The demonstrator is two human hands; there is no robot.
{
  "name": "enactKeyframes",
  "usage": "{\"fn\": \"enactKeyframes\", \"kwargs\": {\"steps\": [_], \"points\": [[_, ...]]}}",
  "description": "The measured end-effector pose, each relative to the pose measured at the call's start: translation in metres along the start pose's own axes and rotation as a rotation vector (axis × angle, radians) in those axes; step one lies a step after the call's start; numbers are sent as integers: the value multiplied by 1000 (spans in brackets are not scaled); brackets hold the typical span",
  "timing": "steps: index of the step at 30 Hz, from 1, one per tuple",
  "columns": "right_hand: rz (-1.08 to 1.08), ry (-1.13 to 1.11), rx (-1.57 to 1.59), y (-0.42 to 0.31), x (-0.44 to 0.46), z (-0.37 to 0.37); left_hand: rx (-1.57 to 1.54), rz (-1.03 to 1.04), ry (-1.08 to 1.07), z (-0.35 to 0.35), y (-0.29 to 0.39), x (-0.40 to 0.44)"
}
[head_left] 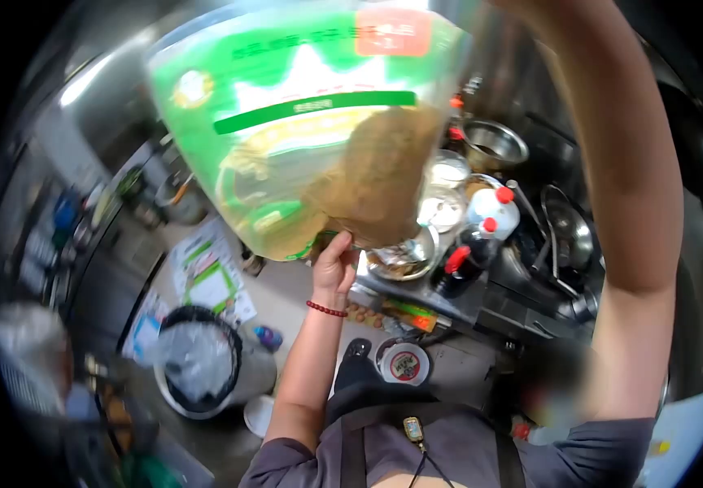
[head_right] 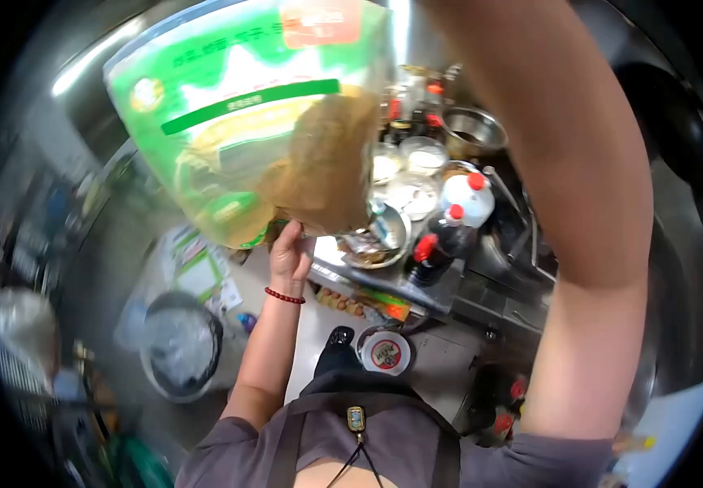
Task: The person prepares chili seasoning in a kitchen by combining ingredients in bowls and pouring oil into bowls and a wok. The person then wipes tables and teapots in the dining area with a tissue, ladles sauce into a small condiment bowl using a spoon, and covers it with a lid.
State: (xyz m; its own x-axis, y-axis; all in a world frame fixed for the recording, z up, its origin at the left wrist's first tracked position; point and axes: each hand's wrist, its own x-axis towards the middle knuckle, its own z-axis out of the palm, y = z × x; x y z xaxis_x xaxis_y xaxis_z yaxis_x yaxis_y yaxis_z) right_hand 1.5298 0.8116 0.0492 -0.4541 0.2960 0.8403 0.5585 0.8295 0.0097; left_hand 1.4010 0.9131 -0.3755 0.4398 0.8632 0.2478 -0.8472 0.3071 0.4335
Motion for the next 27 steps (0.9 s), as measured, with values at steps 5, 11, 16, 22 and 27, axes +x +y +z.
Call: {"fn": "enactKeyframes", "kwargs": {"steps": [5, 11, 16, 22, 27], "points": [[327, 183, 289, -14, -123, 7, -14, 90, 281, 21, 43, -118], [824, -32, 1236, -155, -244, 193, -65, 82, 396, 18, 91, -267], [628, -467, 1317, -279, -222, 275, 34, 350, 316, 44, 165, -425], [383, -527, 1521, -462, -170, 390, 225, 569, 544, 55, 273, -638], [50, -584, 1419, -610, -98, 457, 386, 790, 646, 117, 367, -778]]}}
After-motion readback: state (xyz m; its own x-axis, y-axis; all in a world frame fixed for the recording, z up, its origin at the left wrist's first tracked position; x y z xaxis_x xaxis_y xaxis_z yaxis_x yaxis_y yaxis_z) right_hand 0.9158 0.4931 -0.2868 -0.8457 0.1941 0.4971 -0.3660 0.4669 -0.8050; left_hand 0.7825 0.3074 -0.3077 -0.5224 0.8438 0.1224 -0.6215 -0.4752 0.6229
